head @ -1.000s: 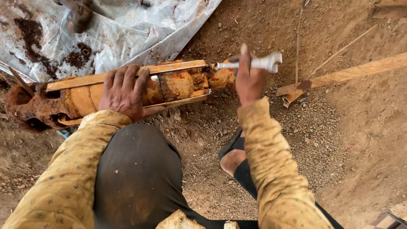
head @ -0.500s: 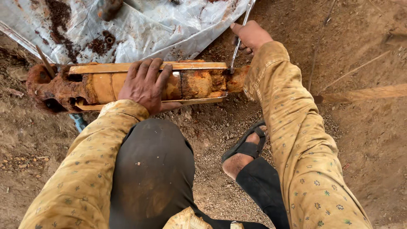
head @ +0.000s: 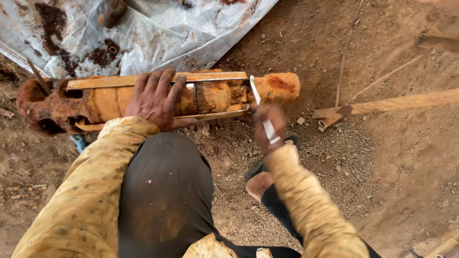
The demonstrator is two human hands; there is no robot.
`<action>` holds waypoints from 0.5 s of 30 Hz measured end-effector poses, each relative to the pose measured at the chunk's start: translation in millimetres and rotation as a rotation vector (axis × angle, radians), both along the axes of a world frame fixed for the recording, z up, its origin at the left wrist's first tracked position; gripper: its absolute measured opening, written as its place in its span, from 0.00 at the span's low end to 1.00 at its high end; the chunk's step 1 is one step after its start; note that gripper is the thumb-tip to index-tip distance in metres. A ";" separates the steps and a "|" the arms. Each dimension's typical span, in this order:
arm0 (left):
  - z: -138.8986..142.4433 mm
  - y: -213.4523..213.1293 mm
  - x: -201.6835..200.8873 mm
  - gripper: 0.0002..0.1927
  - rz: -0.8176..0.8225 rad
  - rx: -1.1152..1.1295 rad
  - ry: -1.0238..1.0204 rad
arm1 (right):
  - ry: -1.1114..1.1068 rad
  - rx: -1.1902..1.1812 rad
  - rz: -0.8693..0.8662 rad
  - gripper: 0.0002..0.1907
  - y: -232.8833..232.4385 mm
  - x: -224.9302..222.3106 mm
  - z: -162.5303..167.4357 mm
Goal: The person uses a wrench to tighten a bolt on a rusty metal object. They repeatedly reposition the wrench and apply force to secure the bolt.
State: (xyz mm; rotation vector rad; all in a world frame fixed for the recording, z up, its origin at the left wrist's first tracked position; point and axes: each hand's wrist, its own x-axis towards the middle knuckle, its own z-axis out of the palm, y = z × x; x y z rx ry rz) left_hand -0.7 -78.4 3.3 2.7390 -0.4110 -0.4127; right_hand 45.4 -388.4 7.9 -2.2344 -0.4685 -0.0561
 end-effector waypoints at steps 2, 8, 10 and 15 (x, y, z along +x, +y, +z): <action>3.1 -2.3 0.7 0.60 0.024 -0.002 -0.008 | -0.030 -0.188 0.139 0.16 -17.5 -31.6 -9.5; 7.0 -8.6 0.5 0.58 0.007 0.046 -0.051 | -0.027 -0.270 0.164 0.23 -41.5 -28.3 -45.5; 7.0 -9.8 -1.1 0.58 -0.001 0.029 -0.051 | 0.035 -0.196 0.065 0.21 -36.8 -28.5 -48.0; 6.8 -9.7 -1.8 0.57 -0.005 0.010 -0.101 | 0.164 0.046 -0.193 0.15 -12.6 -53.3 -56.5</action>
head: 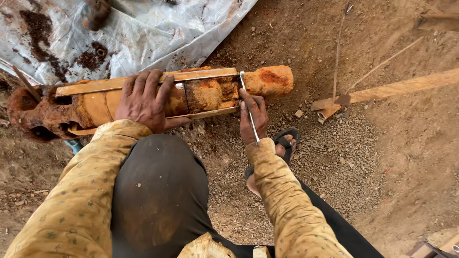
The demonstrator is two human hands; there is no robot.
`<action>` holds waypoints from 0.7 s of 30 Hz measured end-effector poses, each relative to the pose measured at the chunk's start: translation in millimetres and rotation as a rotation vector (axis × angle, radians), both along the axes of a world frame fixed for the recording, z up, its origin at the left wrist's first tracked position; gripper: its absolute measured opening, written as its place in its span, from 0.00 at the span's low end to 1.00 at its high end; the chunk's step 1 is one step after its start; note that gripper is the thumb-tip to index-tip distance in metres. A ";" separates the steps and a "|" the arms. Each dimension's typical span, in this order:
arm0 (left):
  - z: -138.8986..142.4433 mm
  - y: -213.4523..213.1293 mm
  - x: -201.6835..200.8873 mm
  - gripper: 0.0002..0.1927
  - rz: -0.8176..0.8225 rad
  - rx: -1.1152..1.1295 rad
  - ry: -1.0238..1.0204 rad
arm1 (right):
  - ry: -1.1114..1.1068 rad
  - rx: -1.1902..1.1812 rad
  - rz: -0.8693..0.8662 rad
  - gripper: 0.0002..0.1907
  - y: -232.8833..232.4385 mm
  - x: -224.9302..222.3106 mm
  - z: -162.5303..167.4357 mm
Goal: The person uses a wrench to tighten a bolt on a rusty metal object. They repeatedly reposition the wrench and apply force to secure the bolt.
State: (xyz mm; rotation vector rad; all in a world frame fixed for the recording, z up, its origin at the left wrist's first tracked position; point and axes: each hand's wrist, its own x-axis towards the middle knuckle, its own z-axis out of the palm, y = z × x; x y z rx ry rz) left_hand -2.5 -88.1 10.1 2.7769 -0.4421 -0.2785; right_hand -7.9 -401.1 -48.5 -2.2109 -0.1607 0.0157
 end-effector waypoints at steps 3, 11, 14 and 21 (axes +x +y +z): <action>0.8 0.9 0.5 0.57 0.001 -0.032 0.002 | 0.010 0.127 -0.106 0.14 10.0 -9.0 -11.1; -3.7 3.2 -1.4 0.57 0.001 -0.019 0.006 | 0.199 0.284 -0.302 0.15 13.4 -7.3 -17.7; -6.2 5.5 -2.1 0.57 0.010 0.006 0.037 | 0.106 0.520 -0.352 0.14 13.2 -6.0 -16.0; -10.6 7.5 -2.0 0.58 0.015 0.006 0.067 | 0.160 0.638 -0.427 0.15 19.8 -7.0 -18.5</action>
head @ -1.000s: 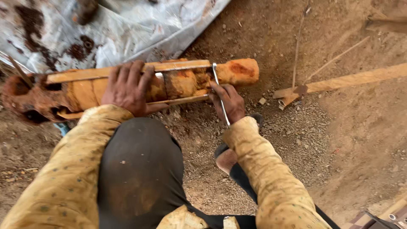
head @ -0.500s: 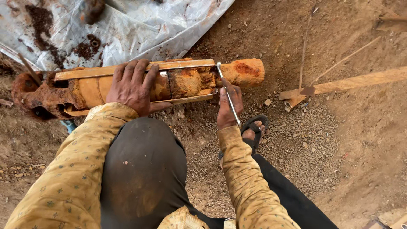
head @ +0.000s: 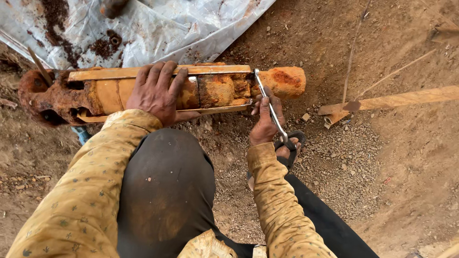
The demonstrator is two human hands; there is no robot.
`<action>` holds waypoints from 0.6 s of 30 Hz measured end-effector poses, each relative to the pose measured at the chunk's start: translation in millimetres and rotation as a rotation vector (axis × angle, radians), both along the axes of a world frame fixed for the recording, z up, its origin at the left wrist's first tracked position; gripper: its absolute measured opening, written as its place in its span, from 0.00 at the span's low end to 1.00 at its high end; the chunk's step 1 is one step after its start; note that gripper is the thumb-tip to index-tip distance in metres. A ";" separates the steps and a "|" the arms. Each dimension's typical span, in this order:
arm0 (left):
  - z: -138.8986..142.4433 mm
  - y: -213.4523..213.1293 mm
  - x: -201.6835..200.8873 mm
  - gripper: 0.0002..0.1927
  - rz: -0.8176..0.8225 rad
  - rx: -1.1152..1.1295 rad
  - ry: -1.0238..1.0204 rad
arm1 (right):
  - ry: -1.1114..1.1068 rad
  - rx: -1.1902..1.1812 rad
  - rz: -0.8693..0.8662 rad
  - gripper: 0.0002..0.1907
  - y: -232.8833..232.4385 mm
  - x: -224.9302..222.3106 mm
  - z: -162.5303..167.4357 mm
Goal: The person uses a wrench to tighten a bolt on a rusty metal object. They repeatedly reposition the wrench and apply force to secure the bolt.
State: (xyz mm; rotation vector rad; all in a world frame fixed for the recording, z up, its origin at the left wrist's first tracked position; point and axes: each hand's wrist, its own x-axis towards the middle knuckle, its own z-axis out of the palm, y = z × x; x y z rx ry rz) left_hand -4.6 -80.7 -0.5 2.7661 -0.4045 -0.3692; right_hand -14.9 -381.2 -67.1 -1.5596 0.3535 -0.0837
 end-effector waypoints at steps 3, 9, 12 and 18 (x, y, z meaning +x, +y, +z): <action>-2.2 1.4 -0.9 0.58 0.010 -0.020 0.022 | 0.006 0.013 0.006 0.16 -1.1 1.0 -0.2; -5.1 5.4 -4.3 0.58 -0.001 -0.010 0.026 | -0.038 -0.166 0.081 0.16 -3.6 2.8 0.1; -5.5 5.7 -4.8 0.57 0.006 -0.011 0.016 | -0.006 -0.111 0.027 0.16 2.5 2.7 1.7; -1.3 6.6 -4.3 0.59 0.000 0.015 0.028 | 0.090 -0.088 -0.144 0.19 0.6 21.4 19.1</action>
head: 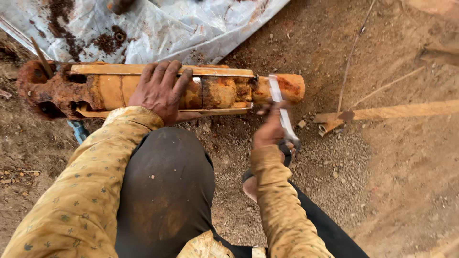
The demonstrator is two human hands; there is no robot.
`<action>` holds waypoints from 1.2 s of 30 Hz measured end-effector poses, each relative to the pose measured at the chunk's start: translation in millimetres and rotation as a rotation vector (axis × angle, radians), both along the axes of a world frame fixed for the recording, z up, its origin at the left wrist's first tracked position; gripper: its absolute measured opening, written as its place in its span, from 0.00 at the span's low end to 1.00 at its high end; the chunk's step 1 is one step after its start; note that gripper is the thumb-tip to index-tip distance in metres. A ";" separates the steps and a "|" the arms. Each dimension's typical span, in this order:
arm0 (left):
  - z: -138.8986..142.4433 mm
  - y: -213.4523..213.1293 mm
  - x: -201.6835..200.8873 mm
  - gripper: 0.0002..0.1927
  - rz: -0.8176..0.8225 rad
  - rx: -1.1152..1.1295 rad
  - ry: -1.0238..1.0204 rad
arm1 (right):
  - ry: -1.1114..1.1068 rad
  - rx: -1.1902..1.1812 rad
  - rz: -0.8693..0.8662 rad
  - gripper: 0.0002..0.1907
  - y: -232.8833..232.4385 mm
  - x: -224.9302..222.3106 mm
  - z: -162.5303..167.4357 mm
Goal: The person uses a wrench to tighten a bolt on a rusty metal object. They repeatedly reposition the wrench and apply force to secure the bolt.
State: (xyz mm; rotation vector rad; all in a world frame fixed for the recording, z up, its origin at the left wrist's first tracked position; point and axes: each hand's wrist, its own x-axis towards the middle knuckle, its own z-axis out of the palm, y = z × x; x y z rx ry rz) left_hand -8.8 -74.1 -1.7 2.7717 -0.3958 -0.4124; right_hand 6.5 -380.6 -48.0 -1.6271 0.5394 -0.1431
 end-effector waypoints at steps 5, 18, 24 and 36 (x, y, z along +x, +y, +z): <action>4.9 -3.5 2.0 0.60 -0.003 -0.009 0.021 | -0.004 0.002 0.205 0.20 -20.9 34.8 22.2; -5.1 0.8 -0.5 0.59 -0.016 0.023 0.014 | 0.797 -0.783 0.895 0.23 58.2 198.6 48.1; -6.2 1.9 -0.7 0.60 -0.007 -0.005 0.025 | 0.883 -0.735 1.004 0.23 70.3 204.3 41.5; 1.1 -1.3 4.2 0.59 -0.003 -0.028 -0.013 | -0.419 -0.826 0.788 0.14 -17.9 6.9 20.9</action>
